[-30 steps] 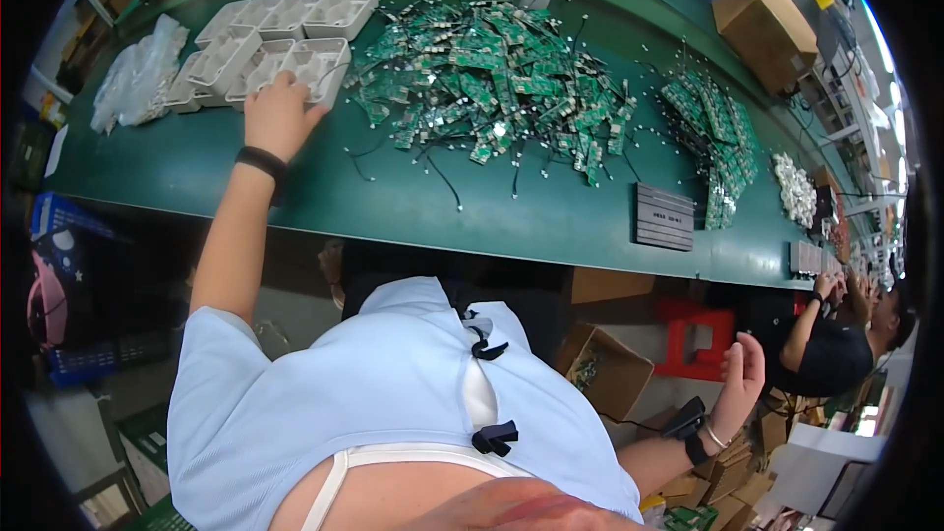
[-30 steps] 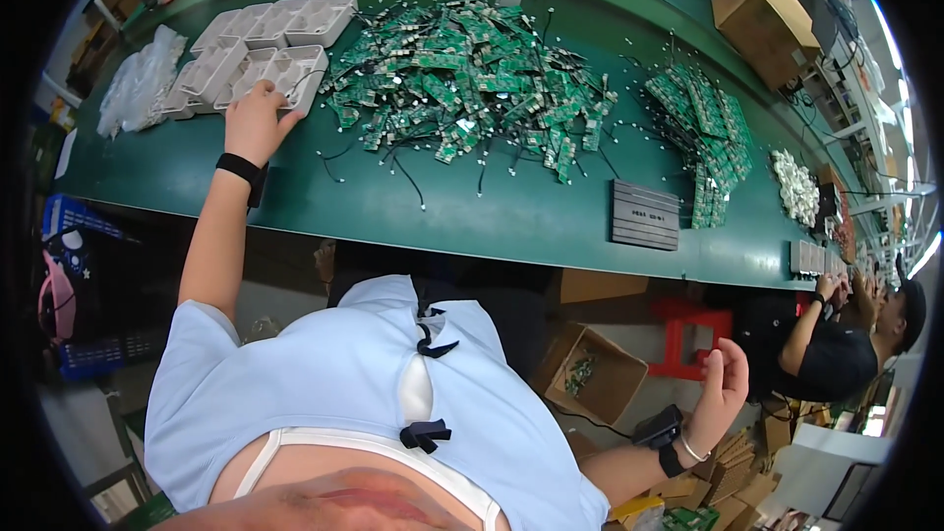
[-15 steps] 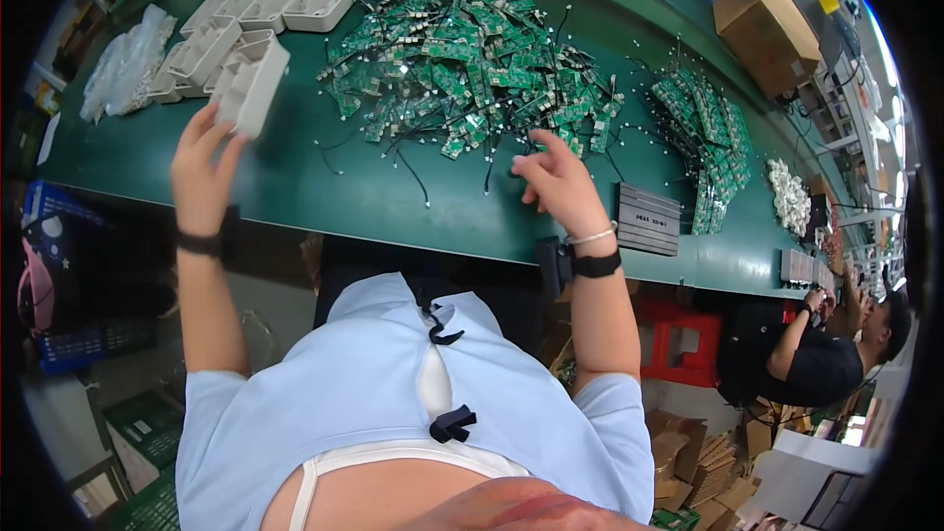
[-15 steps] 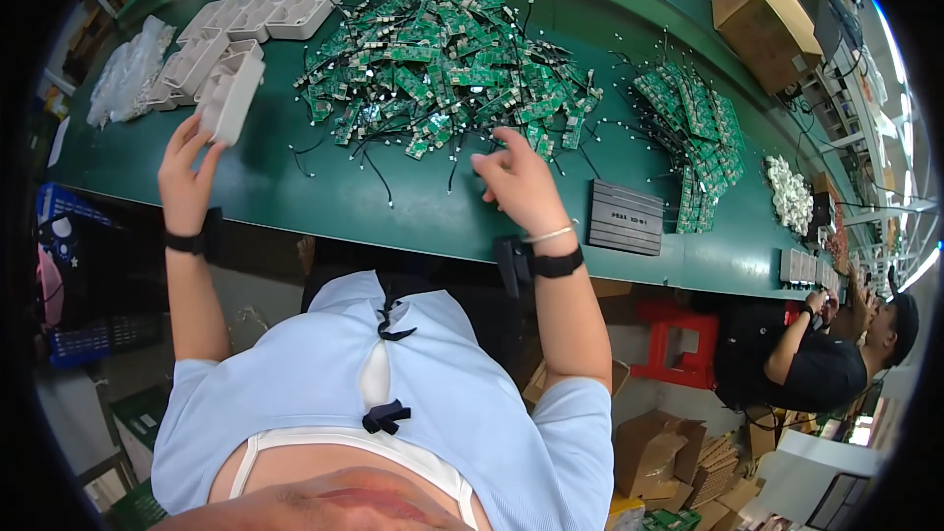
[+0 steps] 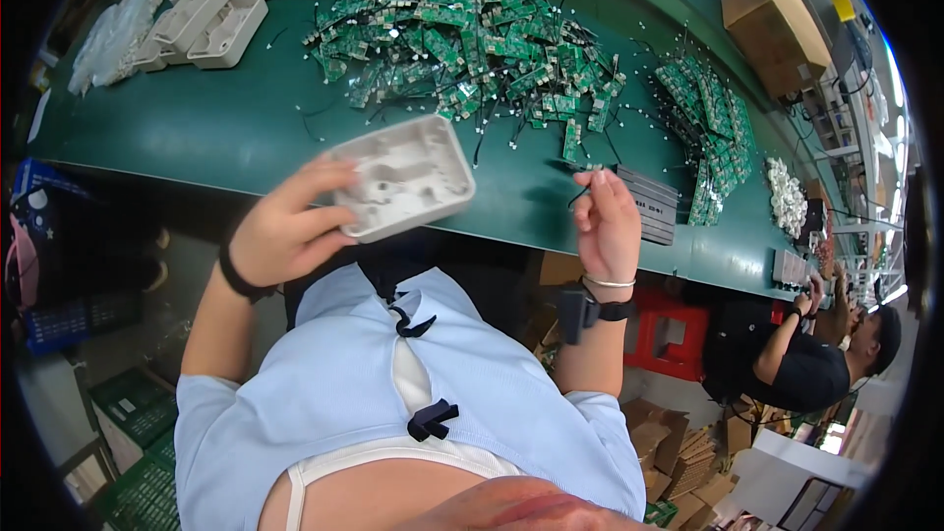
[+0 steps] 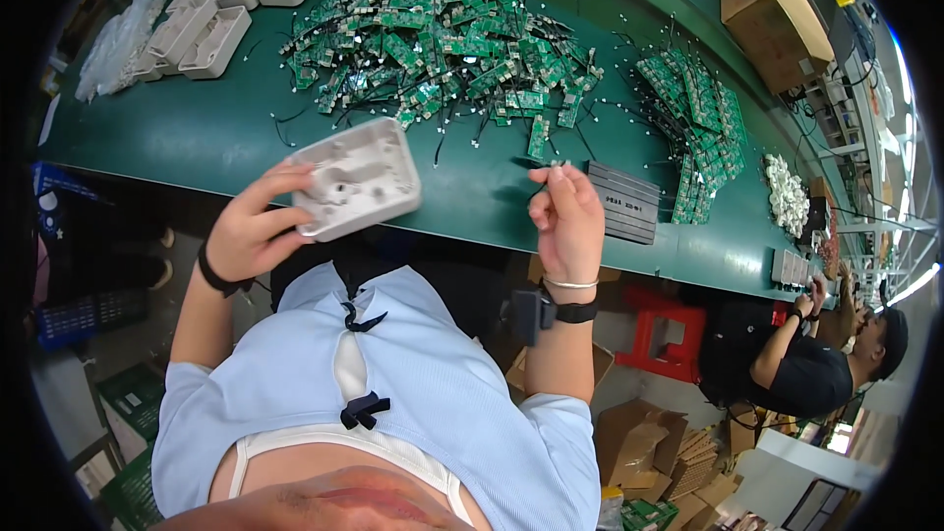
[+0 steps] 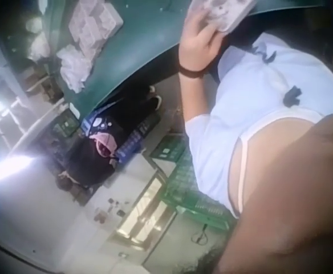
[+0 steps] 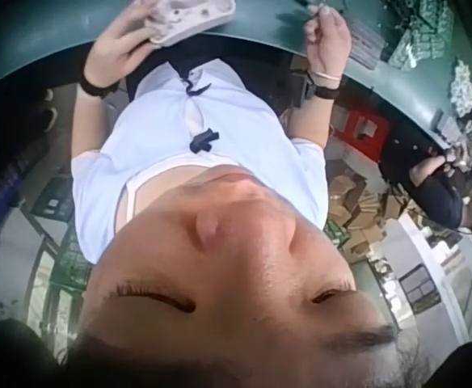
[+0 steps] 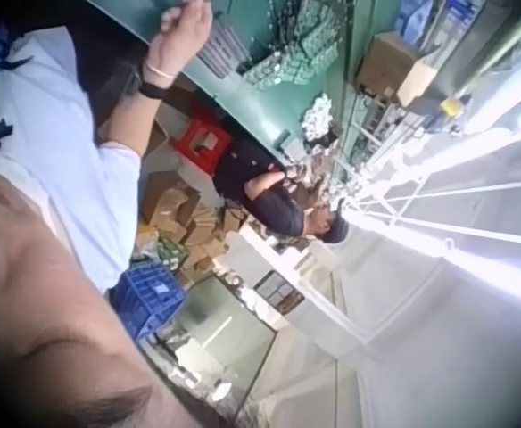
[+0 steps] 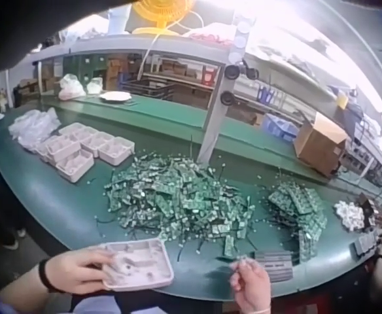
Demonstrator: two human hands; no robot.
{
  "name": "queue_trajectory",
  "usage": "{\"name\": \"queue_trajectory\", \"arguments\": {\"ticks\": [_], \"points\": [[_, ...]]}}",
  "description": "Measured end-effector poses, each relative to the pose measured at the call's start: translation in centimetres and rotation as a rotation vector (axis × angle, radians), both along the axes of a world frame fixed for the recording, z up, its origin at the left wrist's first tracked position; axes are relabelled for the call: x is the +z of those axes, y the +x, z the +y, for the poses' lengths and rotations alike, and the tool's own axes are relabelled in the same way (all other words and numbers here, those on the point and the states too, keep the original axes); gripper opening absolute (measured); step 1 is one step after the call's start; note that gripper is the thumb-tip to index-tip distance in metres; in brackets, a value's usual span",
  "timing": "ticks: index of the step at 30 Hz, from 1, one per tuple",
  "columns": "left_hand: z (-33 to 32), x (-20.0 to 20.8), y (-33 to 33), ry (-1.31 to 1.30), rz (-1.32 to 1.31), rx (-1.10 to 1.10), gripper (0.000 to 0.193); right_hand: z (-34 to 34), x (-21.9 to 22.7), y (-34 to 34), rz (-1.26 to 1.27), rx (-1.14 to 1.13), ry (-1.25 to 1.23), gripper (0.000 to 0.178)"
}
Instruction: Assembling electronic components and PCBs into plastic housings at a factory workstation.
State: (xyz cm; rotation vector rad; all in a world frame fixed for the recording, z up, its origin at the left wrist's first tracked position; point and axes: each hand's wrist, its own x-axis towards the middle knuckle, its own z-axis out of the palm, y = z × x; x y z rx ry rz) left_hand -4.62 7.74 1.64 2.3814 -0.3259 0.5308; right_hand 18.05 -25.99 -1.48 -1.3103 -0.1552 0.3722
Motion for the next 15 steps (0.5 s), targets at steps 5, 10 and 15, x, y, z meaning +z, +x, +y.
{"name": "queue_trajectory", "arguments": {"ticks": [5, 10, 15], "points": [[-2.4, -1.6, 4.3, 0.070, 0.023, -0.180, 0.025, -2.1, -1.2, -0.2, 0.633, 0.303, 0.620, 0.014], [-3.0, -2.9, 5.6, 0.141, 0.041, -0.219, 0.023, -0.7, -0.8, -1.0, 0.486, 0.219, 0.653, 0.012], [-3.0, -4.0, 5.8, 0.085, -0.004, -0.197, 0.045, 1.7, -0.5, -2.0, 0.269, 0.209, 0.564, 0.011]]}}
